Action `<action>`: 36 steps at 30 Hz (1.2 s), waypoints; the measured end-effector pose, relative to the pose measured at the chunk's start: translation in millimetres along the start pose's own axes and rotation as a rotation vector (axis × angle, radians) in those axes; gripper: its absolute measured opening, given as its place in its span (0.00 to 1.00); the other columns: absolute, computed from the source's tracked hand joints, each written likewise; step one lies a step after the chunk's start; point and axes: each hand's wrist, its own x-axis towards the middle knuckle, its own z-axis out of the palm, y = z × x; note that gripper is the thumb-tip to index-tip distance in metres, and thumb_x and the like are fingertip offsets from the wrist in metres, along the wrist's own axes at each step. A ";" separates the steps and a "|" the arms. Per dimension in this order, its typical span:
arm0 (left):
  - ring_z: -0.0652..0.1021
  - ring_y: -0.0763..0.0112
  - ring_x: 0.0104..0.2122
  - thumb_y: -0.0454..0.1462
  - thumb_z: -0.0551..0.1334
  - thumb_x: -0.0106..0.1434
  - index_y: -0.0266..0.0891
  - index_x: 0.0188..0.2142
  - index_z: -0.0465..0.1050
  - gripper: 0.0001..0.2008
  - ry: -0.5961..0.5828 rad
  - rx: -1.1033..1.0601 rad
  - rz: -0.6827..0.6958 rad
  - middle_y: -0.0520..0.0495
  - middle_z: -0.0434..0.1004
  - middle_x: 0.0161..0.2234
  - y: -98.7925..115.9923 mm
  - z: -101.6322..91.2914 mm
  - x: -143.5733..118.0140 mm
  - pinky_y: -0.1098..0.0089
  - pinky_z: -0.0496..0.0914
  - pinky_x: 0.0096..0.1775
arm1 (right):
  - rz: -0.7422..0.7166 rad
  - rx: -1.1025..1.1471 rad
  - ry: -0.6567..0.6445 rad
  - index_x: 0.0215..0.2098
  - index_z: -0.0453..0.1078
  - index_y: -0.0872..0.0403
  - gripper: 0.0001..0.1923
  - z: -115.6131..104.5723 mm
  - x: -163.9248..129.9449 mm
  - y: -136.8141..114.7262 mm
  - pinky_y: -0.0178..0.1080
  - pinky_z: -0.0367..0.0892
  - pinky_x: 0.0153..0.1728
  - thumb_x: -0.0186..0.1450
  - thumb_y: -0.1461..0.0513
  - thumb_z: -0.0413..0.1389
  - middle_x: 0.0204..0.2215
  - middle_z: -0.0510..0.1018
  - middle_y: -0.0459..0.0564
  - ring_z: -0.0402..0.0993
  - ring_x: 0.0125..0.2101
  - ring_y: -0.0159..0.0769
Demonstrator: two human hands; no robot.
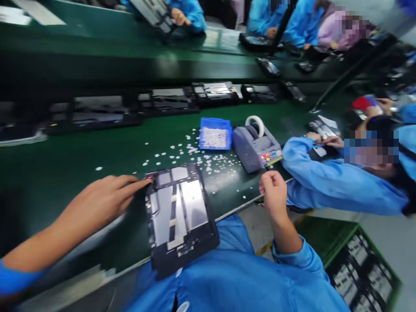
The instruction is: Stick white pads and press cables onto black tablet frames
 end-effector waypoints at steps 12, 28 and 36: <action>0.78 0.53 0.37 0.45 0.52 0.72 0.56 0.47 0.79 0.16 0.048 -0.066 -0.113 0.49 0.82 0.41 22.8 -25.1 14.9 0.53 0.72 0.39 | 0.323 0.367 0.044 0.29 0.66 0.52 0.24 -27.9 63.8 34.9 0.24 0.52 0.14 0.46 0.52 0.73 0.22 0.68 0.37 0.62 0.18 0.22; 0.73 0.73 0.30 0.43 0.70 0.60 0.39 0.40 0.77 0.12 0.207 -1.489 -0.761 0.49 0.77 0.34 105.6 8.0 45.6 0.70 0.69 0.35 | 0.055 0.142 -0.722 0.36 0.78 0.54 0.12 164.5 -52.1 -24.0 0.33 0.65 0.23 0.66 0.53 0.63 0.21 0.77 0.43 0.70 0.20 0.29; 0.74 0.70 0.32 0.39 0.63 0.65 0.40 0.33 0.74 0.06 0.248 -0.973 -0.723 0.51 0.77 0.31 43.7 -14.1 3.3 0.68 0.69 0.38 | -0.696 -0.381 -0.817 0.48 0.81 0.54 0.14 185.8 -10.7 -17.9 0.43 0.71 0.46 0.74 0.61 0.53 0.43 0.84 0.55 0.78 0.44 0.42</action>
